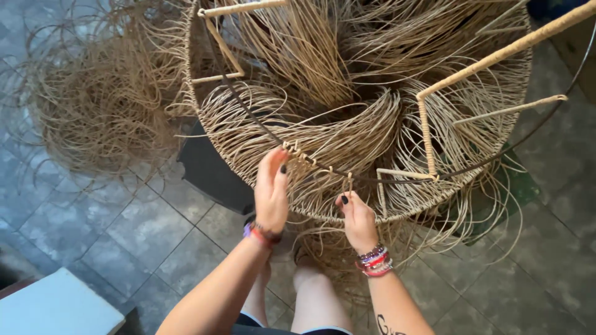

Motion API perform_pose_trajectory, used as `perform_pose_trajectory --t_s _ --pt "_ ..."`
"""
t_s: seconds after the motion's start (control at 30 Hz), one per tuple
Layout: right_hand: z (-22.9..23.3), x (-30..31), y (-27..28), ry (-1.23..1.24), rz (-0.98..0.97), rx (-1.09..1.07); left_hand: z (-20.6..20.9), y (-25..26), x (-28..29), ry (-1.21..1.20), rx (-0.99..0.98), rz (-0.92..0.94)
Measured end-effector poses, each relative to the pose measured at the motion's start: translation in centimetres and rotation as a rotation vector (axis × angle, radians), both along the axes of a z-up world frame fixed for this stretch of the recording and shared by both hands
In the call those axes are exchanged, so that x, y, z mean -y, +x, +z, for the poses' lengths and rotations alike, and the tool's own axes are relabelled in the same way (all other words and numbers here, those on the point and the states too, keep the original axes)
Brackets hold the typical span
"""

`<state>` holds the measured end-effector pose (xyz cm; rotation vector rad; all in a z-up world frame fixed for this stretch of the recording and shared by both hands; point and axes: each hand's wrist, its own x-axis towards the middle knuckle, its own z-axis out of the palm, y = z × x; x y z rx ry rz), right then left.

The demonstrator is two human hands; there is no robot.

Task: Weaving natural fibers around a circular frame to create a basket

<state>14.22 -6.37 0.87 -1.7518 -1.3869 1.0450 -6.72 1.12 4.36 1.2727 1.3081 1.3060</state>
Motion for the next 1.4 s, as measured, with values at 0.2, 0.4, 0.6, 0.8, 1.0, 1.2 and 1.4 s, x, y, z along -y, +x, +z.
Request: perform_pose_trajectory --t_s 0.2,0.4,0.6,0.8,1.0,1.2,1.4 --pt "5.3 0.5 1.6 0.133 0.007 0.337 -2.5 2.4 -0.7 -0.197 0.147 0.255" --pt "8.7 -4.1 3.2 0.523 -0.04 0.573 -2.1 2.6 -1.3 -0.271 0.083 0.329" --pt "8.5 -12.0 -4.4 0.495 0.326 0.326 -4.1 4.7 -0.3 -0.264 0.116 0.356" --pt "5.2 -13.6 -7.4 0.205 0.302 0.601 -3.3 2.9 -0.9 -0.199 -0.059 0.366" --pt "5.7 -11.2 -3.3 0.318 0.353 0.782 1.1 1.1 -4.0 0.295 -0.842 -0.04" --pt "7.5 -6.9 5.3 0.421 0.366 0.834 -1.0 0.3 -4.3 0.259 -0.861 -0.142" --pt "9.0 -5.7 12.7 0.412 0.343 0.934 -1.8 0.2 -4.2 0.278 -0.965 -0.13"
